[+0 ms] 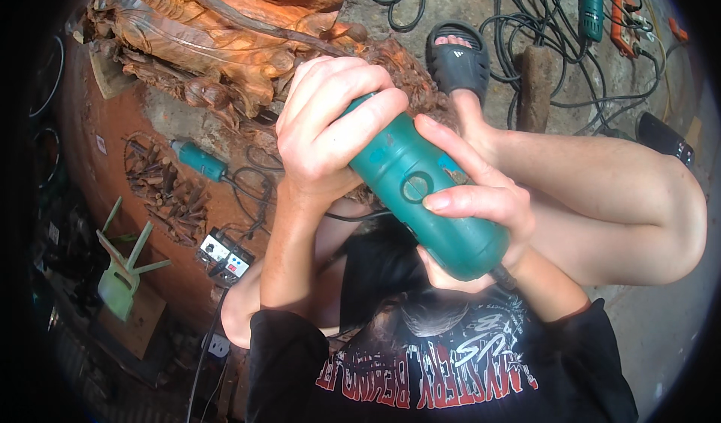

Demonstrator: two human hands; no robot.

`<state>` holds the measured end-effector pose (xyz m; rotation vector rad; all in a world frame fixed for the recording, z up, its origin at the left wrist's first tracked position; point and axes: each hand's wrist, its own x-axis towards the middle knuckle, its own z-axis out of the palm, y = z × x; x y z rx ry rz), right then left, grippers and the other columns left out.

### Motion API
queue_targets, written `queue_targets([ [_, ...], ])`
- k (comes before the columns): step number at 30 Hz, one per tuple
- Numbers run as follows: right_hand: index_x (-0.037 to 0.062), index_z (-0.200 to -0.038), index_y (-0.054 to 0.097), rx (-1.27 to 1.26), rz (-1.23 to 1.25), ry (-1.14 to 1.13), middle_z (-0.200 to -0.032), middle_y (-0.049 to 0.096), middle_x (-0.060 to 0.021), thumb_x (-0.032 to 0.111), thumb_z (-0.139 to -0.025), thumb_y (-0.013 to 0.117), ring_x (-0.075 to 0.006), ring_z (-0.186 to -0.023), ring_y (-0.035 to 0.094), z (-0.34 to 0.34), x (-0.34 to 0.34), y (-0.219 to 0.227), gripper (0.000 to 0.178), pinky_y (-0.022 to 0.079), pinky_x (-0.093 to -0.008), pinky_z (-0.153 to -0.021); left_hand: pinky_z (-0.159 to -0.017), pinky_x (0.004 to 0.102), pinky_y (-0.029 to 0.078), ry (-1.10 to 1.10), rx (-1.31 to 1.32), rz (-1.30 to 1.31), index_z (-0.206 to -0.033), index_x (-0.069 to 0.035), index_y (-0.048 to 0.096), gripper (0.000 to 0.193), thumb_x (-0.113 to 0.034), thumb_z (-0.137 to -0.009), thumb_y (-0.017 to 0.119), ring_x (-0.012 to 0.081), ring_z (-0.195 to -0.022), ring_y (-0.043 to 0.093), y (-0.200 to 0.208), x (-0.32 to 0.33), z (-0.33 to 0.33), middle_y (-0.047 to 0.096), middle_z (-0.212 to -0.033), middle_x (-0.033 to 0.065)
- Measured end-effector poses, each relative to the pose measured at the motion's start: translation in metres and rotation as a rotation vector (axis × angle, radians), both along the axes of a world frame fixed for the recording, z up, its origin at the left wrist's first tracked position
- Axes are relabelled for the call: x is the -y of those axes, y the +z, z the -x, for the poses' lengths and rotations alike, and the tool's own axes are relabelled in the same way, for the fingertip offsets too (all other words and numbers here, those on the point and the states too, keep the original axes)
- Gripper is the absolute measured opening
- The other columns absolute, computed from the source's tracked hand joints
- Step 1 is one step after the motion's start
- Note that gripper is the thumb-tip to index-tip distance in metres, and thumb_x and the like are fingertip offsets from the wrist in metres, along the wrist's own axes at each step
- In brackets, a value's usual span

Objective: The person uses a green rotary tool to carve and shape a large piece of wood, moving the tool along the surface to remove material and refine details.

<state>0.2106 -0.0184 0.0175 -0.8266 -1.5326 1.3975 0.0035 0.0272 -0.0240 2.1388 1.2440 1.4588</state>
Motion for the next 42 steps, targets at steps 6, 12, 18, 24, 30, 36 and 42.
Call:
queue_targets([
  [6, 0.0098, -0.119, 0.060, 0.034, -0.013, 0.066, -0.147, 0.047, -0.0469, 0.011, -0.076, 0.091, -0.0559, -0.135, 0.055, -0.012, 0.004, -0.004, 0.053, 0.051, -0.0513, -0.107, -0.075, 0.0418, 0.056, -0.015, 0.007, -0.029, -0.091, -0.004, 0.073, 0.031, -0.016, -0.062, 0.079, 0.0305, -0.083, 0.070, 0.001, -0.001, -0.001, 0.069, -0.090, 0.0106],
  [12, 0.0123, -0.126, 0.056, 0.135, -0.058, 0.135, -0.148, 0.046, -0.0465, 0.014, -0.073, 0.093, -0.0573, -0.133, 0.057, -0.022, 0.009, 0.017, 0.065, 0.054, -0.0509, -0.103, -0.072, 0.0401, 0.059, -0.054, -0.036, -0.122, -0.092, -0.006, 0.073, 0.028, -0.016, -0.066, 0.078, 0.0286, -0.082, 0.071, 0.009, 0.008, -0.003, 0.070, -0.091, 0.0107],
  [18, 0.0137, -0.141, 0.048, 0.068, 0.017, 0.197, -0.151, 0.040, -0.0467, 0.026, -0.074, 0.097, -0.0571, -0.142, 0.046, -0.019, 0.014, 0.033, 0.084, 0.043, -0.0582, -0.114, -0.069, 0.0385, 0.058, -0.041, -0.033, -0.168, -0.101, -0.006, 0.072, 0.033, -0.013, -0.069, 0.077, 0.0276, -0.082, 0.070, 0.019, 0.025, 0.000, 0.071, -0.094, 0.0111],
  [24, 0.0141, -0.146, 0.041, 0.108, -0.125, 0.363, -0.156, 0.027, -0.0514, 0.029, -0.076, 0.093, -0.0608, -0.150, 0.031, -0.022, 0.004, 0.016, 0.088, 0.037, -0.0619, -0.117, -0.070, 0.0380, 0.058, 0.036, -0.040, -0.191, -0.101, -0.006, 0.072, 0.033, -0.013, -0.069, 0.077, 0.0271, -0.084, 0.070, 0.015, 0.027, 0.007, 0.071, -0.097, 0.0106],
  [30, 0.0082, -0.131, 0.055, 0.073, -0.084, 0.294, -0.147, 0.040, -0.0520, 0.016, -0.074, 0.087, -0.0592, -0.144, 0.043, -0.020, 0.000, 0.012, 0.066, 0.044, -0.0580, -0.113, -0.070, 0.0376, 0.057, 0.023, -0.065, -0.126, -0.098, -0.005, 0.073, 0.034, -0.013, -0.065, 0.076, 0.0267, -0.084, 0.070, 0.013, 0.031, 0.010, 0.070, -0.095, 0.0102],
  [36, 0.0050, -0.125, 0.061, 0.062, -0.155, 0.203, -0.142, 0.046, -0.0522, 0.014, -0.070, 0.089, -0.0577, -0.139, 0.051, -0.006, -0.003, 0.010, 0.062, 0.047, -0.0552, -0.110, -0.069, 0.0375, 0.057, 0.005, -0.043, -0.136, -0.096, -0.004, 0.074, 0.033, -0.012, -0.064, 0.075, 0.0271, -0.083, 0.069, 0.016, 0.019, 0.018, 0.070, -0.094, 0.0101],
  [42, 0.0039, -0.122, 0.062, 0.050, -0.131, 0.190, -0.139, 0.049, -0.0526, 0.012, -0.069, 0.086, -0.0583, -0.136, 0.054, 0.004, -0.014, 0.014, 0.059, 0.047, -0.0562, -0.110, -0.069, 0.0374, 0.057, 0.012, -0.020, -0.098, -0.095, -0.004, 0.074, 0.034, -0.012, -0.063, 0.076, 0.0271, -0.081, 0.069, 0.014, 0.016, 0.025, 0.069, -0.092, 0.0103],
])
